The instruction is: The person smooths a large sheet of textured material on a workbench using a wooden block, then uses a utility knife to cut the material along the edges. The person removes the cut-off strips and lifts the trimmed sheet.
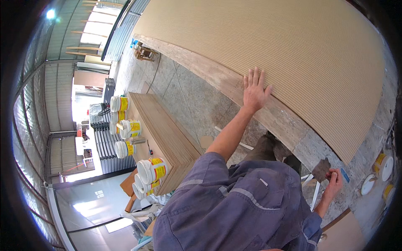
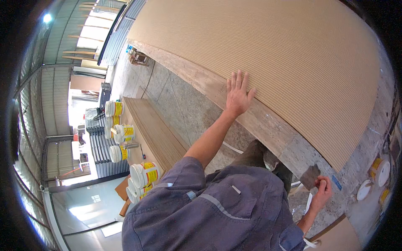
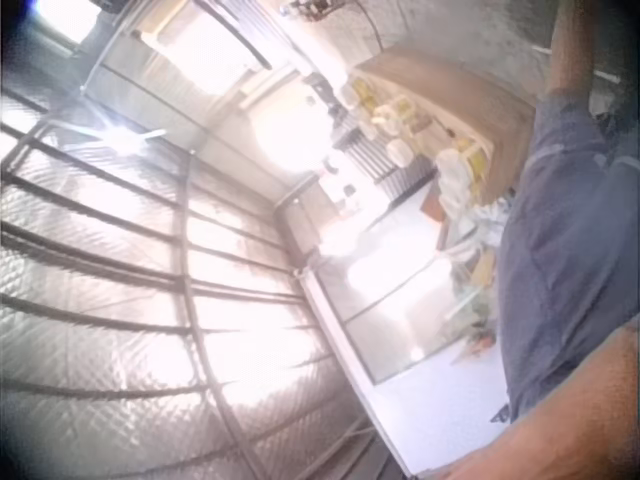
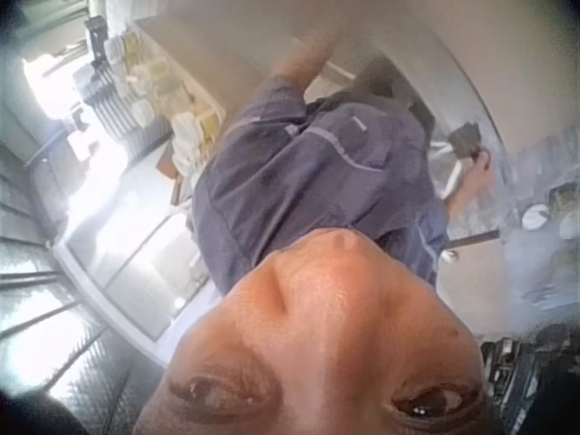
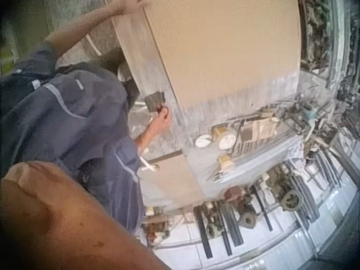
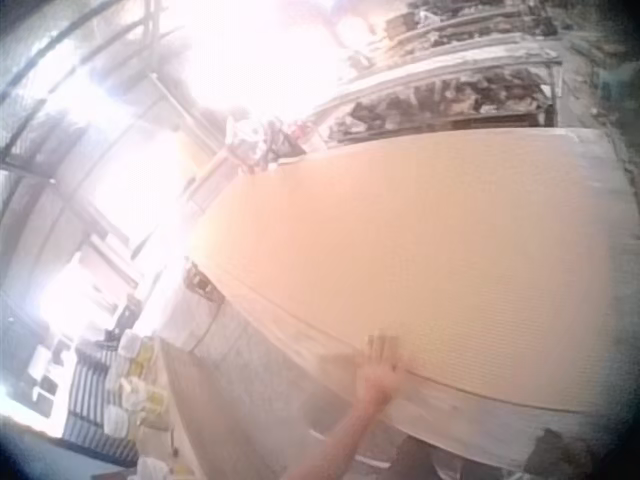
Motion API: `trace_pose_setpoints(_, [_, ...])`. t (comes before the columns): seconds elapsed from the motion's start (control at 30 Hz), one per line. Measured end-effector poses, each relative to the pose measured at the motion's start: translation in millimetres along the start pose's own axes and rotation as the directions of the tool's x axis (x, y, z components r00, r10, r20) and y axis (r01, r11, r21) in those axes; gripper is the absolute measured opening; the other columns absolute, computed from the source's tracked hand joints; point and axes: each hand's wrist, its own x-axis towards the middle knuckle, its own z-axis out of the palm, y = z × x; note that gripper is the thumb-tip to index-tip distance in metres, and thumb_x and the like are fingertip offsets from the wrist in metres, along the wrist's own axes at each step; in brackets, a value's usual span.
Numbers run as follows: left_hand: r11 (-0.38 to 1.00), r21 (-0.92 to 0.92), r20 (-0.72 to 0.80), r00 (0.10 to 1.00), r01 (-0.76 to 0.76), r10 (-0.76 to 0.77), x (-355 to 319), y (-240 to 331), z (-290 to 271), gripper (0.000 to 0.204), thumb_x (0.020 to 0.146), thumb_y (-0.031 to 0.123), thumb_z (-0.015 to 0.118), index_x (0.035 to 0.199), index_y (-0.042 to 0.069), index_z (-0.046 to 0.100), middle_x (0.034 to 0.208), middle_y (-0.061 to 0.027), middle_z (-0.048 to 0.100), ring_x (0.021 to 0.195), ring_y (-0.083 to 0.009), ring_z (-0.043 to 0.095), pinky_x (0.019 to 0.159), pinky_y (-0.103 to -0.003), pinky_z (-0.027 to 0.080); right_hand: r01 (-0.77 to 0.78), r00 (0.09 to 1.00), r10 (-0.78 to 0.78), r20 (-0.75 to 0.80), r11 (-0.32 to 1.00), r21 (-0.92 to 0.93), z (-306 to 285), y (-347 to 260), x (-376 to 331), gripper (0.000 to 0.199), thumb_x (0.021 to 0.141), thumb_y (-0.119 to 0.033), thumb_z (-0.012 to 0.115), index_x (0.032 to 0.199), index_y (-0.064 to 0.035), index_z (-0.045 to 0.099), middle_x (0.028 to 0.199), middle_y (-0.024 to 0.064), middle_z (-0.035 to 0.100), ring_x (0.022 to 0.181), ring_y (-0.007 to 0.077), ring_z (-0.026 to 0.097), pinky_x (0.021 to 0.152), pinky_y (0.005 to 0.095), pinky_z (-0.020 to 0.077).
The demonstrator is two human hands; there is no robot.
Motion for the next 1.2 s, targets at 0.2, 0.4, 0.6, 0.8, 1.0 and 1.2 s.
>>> trace_pose_setpoints(0.2, [0.991,-0.016,0.022,0.991,0.129,-0.129,44,-101,-11,0.071,0.098,0.048,0.042,0.151,0.003,0.027,0.160,-0.0182,0.019,0.149,-0.0357,0.009,0.120,-0.053,0.004,-0.022,0.999,0.018,-0.041,0.995,-0.100,64,-16,-21,0.021,0.098,-0.011,0.048,0.095,-0.0007,0.066,0.082,0.0032,0.062,0.074,0.0118,0.059,0.070,0.0268,0.0504])
trace_pose_setpoints(0.4, [0.987,-0.002,0.032,0.986,0.164,-0.163,56,-155,-17,0.070,0.100,0.049,0.037,0.153,0.004,0.024,0.161,-0.0160,0.016,0.150,-0.0339,0.006,0.120,-0.051,0.003,-0.058,0.991,0.070,0.115,0.993,-0.104,131,-31,-41,0.019,0.097,-0.010,0.050,0.093,-0.0009,0.067,0.080,0.0036,0.063,0.073,0.0115,0.060,0.070,0.0264,0.0500])
trace_pose_setpoints(0.6, [0.991,0.003,-0.029,0.991,0.130,-0.130,56,-172,-18,0.070,0.099,0.048,0.040,0.151,0.002,0.028,0.159,-0.0175,0.021,0.149,-0.0352,0.012,0.120,-0.054,0.006,-0.048,0.858,0.116,0.501,0.988,-0.147,237,-47,-42,0.016,0.092,-0.006,0.052,0.092,0.0008,0.067,0.080,0.0035,0.064,0.074,0.0115,0.061,0.069,0.0261,0.0498])
trace_pose_setpoints(0.8, [0.988,-0.033,-0.082,0.985,0.152,-0.154,73,-235,-32,0.068,0.100,0.048,0.036,0.151,0.004,0.027,0.159,-0.0139,0.023,0.149,-0.0333,0.013,0.120,-0.055,0.006,0.009,0.745,0.087,0.662,0.990,-0.139,353,-79,-45,0.015,0.092,-0.005,0.054,0.093,0.0017,0.067,0.087,0.0042,0.066,0.076,0.0120,0.062,0.070,0.0265,0.0506])
trace_pose_setpoints(1.0, [0.993,-0.075,-0.101,0.989,0.096,-0.104,111,-363,-45,0.066,0.101,0.047,0.034,0.152,0.005,0.026,0.160,-0.0117,0.022,0.149,-0.0316,0.013,0.120,-0.055,0.008,0.074,0.718,0.131,0.684,0.962,-0.262,489,-79,-52,0.016,0.093,-0.005,0.053,0.092,0.0025,0.067,0.085,0.0045,0.067,0.074,0.0120,0.062,0.070,0.0265,0.0514])
trace_pose_setpoints(1.2, [0.999,-0.035,-0.007,1.000,0.006,-0.006,139,-482,-56,0.066,0.103,0.049,0.024,0.155,0.010,0.019,0.162,-0.0071,0.016,0.150,-0.0291,0.011,0.122,-0.052,0.006,0.051,0.780,0.158,0.605,0.949,-0.313,625,-108,-90,0.017,0.093,-0.008,0.054,0.091,0.0031,0.067,0.084,0.0044,0.066,0.073,0.0112,0.062,0.069,0.0264,0.0507])
